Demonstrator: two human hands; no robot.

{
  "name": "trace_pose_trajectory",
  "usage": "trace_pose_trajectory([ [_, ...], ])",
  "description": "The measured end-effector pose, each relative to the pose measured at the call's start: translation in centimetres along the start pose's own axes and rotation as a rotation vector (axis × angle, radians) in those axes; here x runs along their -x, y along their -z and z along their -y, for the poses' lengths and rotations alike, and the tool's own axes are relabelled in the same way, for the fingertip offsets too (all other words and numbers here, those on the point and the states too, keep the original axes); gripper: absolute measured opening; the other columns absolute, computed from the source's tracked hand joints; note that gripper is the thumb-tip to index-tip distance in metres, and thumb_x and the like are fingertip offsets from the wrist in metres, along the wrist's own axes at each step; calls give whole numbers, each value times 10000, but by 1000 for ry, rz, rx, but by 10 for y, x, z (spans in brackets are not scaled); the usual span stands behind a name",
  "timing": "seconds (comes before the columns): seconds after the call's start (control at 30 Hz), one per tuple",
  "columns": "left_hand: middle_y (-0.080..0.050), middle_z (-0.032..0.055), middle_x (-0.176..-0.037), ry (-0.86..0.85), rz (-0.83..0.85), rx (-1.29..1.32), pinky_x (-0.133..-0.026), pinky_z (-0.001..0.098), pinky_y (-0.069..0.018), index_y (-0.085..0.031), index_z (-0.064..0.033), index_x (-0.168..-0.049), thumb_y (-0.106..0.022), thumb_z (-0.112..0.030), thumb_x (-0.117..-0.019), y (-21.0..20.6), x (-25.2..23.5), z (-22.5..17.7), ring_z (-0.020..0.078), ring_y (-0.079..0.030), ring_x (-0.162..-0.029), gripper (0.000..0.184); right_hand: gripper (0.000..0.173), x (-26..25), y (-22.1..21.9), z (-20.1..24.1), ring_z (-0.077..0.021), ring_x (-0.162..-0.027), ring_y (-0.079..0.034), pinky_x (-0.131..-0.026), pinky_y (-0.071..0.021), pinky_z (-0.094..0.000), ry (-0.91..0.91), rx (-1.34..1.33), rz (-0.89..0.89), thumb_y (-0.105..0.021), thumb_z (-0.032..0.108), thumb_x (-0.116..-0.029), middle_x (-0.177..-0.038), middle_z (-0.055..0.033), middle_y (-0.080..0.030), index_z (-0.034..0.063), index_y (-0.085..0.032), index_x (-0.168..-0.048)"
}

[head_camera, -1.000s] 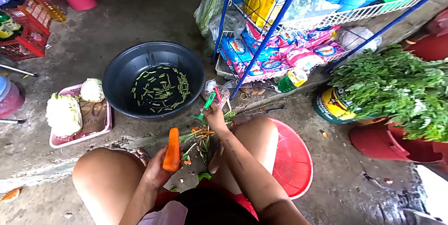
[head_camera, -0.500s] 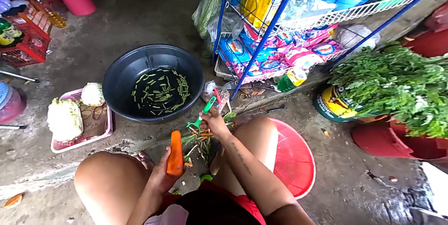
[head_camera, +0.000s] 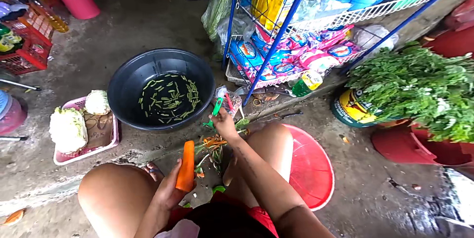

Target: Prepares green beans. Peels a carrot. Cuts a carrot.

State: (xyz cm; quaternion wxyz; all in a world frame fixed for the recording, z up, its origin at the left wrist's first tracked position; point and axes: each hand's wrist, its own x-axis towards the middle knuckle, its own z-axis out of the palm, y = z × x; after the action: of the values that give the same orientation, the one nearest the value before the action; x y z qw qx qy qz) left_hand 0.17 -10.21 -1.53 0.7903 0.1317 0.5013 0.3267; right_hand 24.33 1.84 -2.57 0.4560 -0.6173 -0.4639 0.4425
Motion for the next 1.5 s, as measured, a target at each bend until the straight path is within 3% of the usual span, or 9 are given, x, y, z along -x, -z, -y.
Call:
trace_pose_trajectory([
  [0.1, -699, 153, -969, -26, -39, 18, -699, 359, -605, -600, -21, -1223, -285, -487, -1119, 1, -8, 2, 224, -701, -799, 572, 368, 52, -10, 30, -172, -775, -707, -707, -619, -336, -110, -194, 236, -646, 114, -1012, -1030, -135, -698, -40, -539, -1329],
  [0.23, -721, 117, -1009, -101, 74, -7, -803, 383, -619, -604, -69, -1243, -204, -469, -1127, 0, -9, 5, 210, -717, -912, 578, 343, 97, -29, 32, -158, -791, -704, -708, -615, -333, -227, -385, 654, -598, 97, -1030, -1072, -107, -697, -7, -517, -1347],
  [0.47, -694, 152, -986, -8, 75, 30, -661, 335, -600, -573, -33, -1257, -223, -566, -1098, -1, -1, 3, 215, -699, -784, 657, 340, 19, -9, 25, -182, -730, -694, -673, -619, -324, -169, -375, 32, -621, 82, -1030, -981, -158, -665, -42, -519, -1329],
  [0.7, -719, 116, -973, -104, 99, 169, -718, 343, -619, -616, -100, -1195, -249, -470, -1113, 0, -11, 0, 200, -720, -852, 528, 328, 101, -32, 37, -162, -773, -704, -686, -613, -326, -271, -487, 616, -584, 71, -1031, -1051, -103, -698, 3, -501, -1342],
  [0.9, -676, 144, -918, -3, 114, 160, -617, 311, -603, -565, -43, -1254, -302, -439, -1108, 1, -6, 9, 204, -694, -731, 497, 317, 37, -22, 15, -164, -697, -669, -634, -600, -323, -300, -503, 222, -579, 59, -1038, -960, -119, -658, -19, -477, -1327],
  [1.03, -688, 152, -981, -10, 29, 145, -719, 364, -614, -577, -36, -1276, -314, -465, -1115, 1, -9, 5, 226, -704, -828, 528, 372, 10, 0, 6, -160, -783, -689, -738, -598, -323, -19, -140, 14, -658, 132, -1004, -1036, -152, -693, -36, -564, -1322],
  [1.3, -715, 132, -961, -18, 36, 92, -664, 347, -607, -620, -92, -1191, -258, -465, -1115, -2, -11, 3, 214, -712, -798, 525, 323, 91, -27, 24, -163, -753, -696, -678, -609, -331, -318, -517, 569, -565, 87, -1040, -1028, -98, -692, 15, -492, -1346],
  [1.4, -679, 149, -919, 32, 63, 62, -568, 306, -578, -580, -59, -1232, -276, -428, -1114, -3, -3, 5, 210, -687, -709, 493, 293, 50, -18, 18, -159, -707, -675, -658, -602, -326, -311, -530, 318, -549, 65, -1051, -947, -100, -667, -19, -470, -1320],
  [1.5, -679, 155, -931, 54, 47, 20, -574, 313, -576, -579, -46, -1252, -310, -427, -1113, -2, 0, 4, 215, -686, -722, 487, 378, 1, 3, 3, -188, -769, -688, -693, -606, -337, -216, -274, 35, -621, 88, -1028, -1031, -163, -667, -41, -508, -1365],
])
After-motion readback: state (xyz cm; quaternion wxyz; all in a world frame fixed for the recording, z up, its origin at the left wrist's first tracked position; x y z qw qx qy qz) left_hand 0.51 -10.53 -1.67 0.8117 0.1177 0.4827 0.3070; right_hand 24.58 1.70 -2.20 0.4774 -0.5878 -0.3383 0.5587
